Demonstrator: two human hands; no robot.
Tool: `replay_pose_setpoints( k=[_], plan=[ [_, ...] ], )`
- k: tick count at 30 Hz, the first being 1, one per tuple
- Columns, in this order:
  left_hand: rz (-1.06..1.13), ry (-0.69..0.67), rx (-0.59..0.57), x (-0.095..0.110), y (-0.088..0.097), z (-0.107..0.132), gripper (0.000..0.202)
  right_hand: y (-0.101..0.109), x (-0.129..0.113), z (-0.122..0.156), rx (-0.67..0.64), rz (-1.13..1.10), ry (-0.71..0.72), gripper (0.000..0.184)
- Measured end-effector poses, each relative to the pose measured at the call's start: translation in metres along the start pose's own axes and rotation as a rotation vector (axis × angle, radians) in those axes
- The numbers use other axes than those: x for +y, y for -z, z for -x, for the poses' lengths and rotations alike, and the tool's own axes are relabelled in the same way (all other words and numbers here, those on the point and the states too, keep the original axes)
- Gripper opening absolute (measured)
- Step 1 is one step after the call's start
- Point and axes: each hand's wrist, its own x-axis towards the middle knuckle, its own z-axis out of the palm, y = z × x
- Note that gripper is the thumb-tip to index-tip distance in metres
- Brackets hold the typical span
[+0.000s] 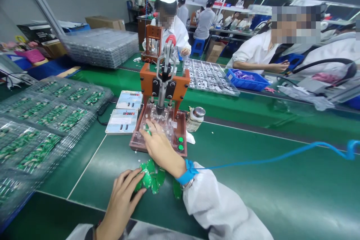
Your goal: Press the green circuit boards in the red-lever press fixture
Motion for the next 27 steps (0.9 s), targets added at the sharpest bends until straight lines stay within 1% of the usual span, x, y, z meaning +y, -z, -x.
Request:
replay_pose_setpoints(
  k=[5,8,10,12,13,14,15,16,17,18,19,20,21,22,23,24,25,26,27],
  plan=[
    [-0.028,0.0,0.0,0.003,0.0,-0.002,0.03,0.0,0.007,-0.01,0.009,0.002,-0.018,0.028],
    [-0.046,-0.03,0.036,0.003,-0.001,-0.003,0.029,0.007,-0.004,-0.001,0.009,0.018,-0.014,0.031],
    [-0.051,-0.063,0.08,0.001,-0.004,-0.004,0.027,0.021,-0.019,0.015,-0.039,0.002,0.018,0.032],
    [-0.052,-0.096,0.133,-0.002,-0.007,-0.004,0.026,0.044,-0.03,0.035,-0.14,-0.061,0.061,0.031],
    [-0.05,-0.105,0.153,-0.004,-0.008,-0.004,0.026,0.058,-0.031,0.045,-0.187,-0.104,0.065,0.03],
    [-0.046,-0.109,0.161,-0.006,-0.01,-0.004,0.026,0.073,-0.025,0.053,-0.215,-0.139,0.045,0.028],
    [-0.042,-0.106,0.158,-0.007,-0.011,-0.004,0.026,0.089,-0.013,0.06,-0.219,-0.157,-0.003,0.027],
    [-0.037,-0.099,0.148,-0.009,-0.011,-0.003,0.026,0.103,0.005,0.064,-0.194,-0.148,-0.087,0.026],
    [-0.03,-0.088,0.134,-0.009,-0.011,-0.003,0.027,0.117,0.03,0.067,-0.154,-0.113,-0.188,0.026],
    [-0.024,-0.073,0.121,-0.01,-0.011,-0.002,0.027,0.129,0.059,0.067,-0.09,-0.035,-0.323,0.025],
    [-0.017,-0.057,0.114,-0.011,-0.01,-0.001,0.028,0.139,0.09,0.066,-0.012,0.065,-0.49,0.022],
    [-0.009,-0.043,0.111,-0.011,-0.009,0.0,0.028,0.146,0.121,0.064,0.05,0.128,-0.591,0.021],
    [0.002,-0.032,0.11,-0.011,-0.008,0.001,0.028,0.151,0.15,0.061,0.096,0.17,-0.657,0.022],
    [0.015,-0.027,0.107,-0.01,-0.007,0.002,0.027,0.154,0.175,0.058,0.142,0.207,-0.716,0.024],
    [0.029,-0.021,0.098,-0.01,-0.006,0.004,0.027,0.154,0.195,0.056,0.182,0.235,-0.76,0.027],
    [0.045,-0.016,0.085,-0.009,-0.004,0.005,0.027,0.154,0.208,0.054,0.215,0.255,-0.793,0.03],
    [0.061,-0.011,0.073,-0.009,-0.003,0.007,0.027,0.151,0.216,0.054,0.244,0.271,-0.817,0.033],
    [0.076,-0.001,0.061,-0.009,-0.001,0.009,0.027,0.148,0.216,0.055,0.267,0.28,-0.826,0.035],
    [0.091,0.01,0.058,-0.009,0.001,0.01,0.028,0.144,0.211,0.057,0.282,0.279,-0.818,0.035]
  ],
)
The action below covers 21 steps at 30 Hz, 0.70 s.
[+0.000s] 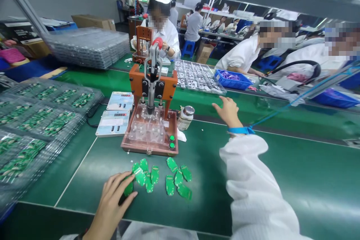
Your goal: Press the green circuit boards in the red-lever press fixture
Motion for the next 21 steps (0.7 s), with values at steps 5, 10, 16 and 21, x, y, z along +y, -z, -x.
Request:
replay_pose_setpoints(
  k=[5,10,16,21],
  plan=[
    [0.018,-0.031,0.098,-0.013,0.02,-0.014,0.029,0.011,-0.057,0.09,-0.211,-0.174,0.256,0.021],
    [0.006,-0.174,0.104,-0.024,0.05,-0.073,0.034,0.011,-0.142,0.191,-0.796,-0.398,0.783,0.018],
    [0.104,-0.35,0.032,-0.012,0.045,-0.148,0.029,-0.032,-0.173,0.219,-0.694,-0.127,1.054,0.025],
    [0.153,-0.321,-0.1,-0.011,0.034,-0.179,0.033,-0.045,-0.17,0.217,-0.603,-0.15,1.064,0.016]
  ],
)
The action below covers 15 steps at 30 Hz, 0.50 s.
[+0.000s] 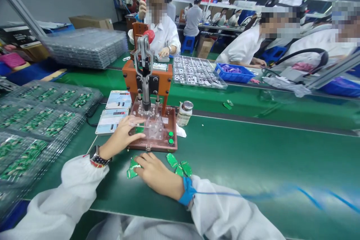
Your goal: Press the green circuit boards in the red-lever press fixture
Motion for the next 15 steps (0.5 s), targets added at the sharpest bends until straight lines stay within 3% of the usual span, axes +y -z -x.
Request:
replay_pose_setpoints(
  k=[6,12,15],
  plan=[
    [-0.016,0.015,-0.11,-0.008,0.01,0.001,0.035,-0.001,-0.004,-0.003,-0.022,0.07,0.041,0.018],
    [0.001,0.018,-0.139,-0.01,0.013,0.0,0.024,-0.004,-0.006,-0.003,-0.019,-0.104,-0.03,0.017],
    [0.017,0.048,-0.175,-0.01,0.016,-0.003,0.032,-0.01,-0.004,-0.005,-0.013,-0.115,-0.068,0.016]
  ],
)
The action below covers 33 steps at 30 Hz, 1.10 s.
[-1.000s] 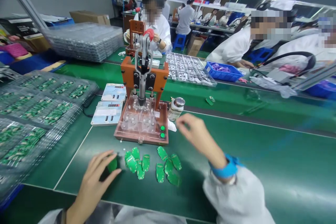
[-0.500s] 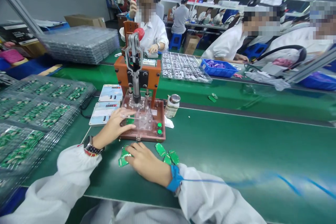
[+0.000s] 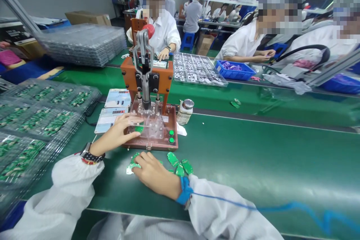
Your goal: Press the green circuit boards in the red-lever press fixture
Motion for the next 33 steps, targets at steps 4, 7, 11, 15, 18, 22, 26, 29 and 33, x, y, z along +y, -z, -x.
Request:
replay_pose_setpoints(
  k=[4,7,11,15,18,22,26,29,33],
  plan=[
    [0.024,0.048,-0.023,0.0,0.003,-0.001,0.045,-0.005,0.001,-0.004,0.009,-0.072,-0.048,0.013],
    [0.065,0.003,-0.007,-0.002,0.002,0.001,0.046,0.002,-0.005,-0.002,0.043,-0.233,-0.083,0.027],
    [0.12,-0.013,0.072,-0.005,-0.002,0.007,0.044,0.025,-0.016,0.015,0.27,-0.358,-0.245,0.036],
    [0.156,0.017,0.097,-0.006,-0.007,0.008,0.04,0.045,-0.003,0.022,0.568,-0.253,-0.406,0.032],
    [0.184,-0.002,0.122,-0.007,-0.01,0.008,0.038,0.048,0.017,0.012,0.663,-0.149,-0.493,0.02],
    [0.208,-0.006,0.153,-0.007,-0.012,0.01,0.036,0.046,0.037,-0.005,0.66,-0.034,-0.545,0.027],
    [0.216,-0.027,0.166,-0.009,-0.013,0.011,0.039,0.055,0.055,-0.008,0.557,-0.037,-0.408,0.04],
    [0.213,-0.032,0.163,-0.009,-0.013,0.012,0.038,0.062,0.068,-0.007,0.485,-0.019,-0.317,0.04],
    [0.225,-0.03,0.168,-0.009,-0.013,0.011,0.035,0.059,0.073,-0.008,0.492,0.024,-0.341,0.027]
  ],
)
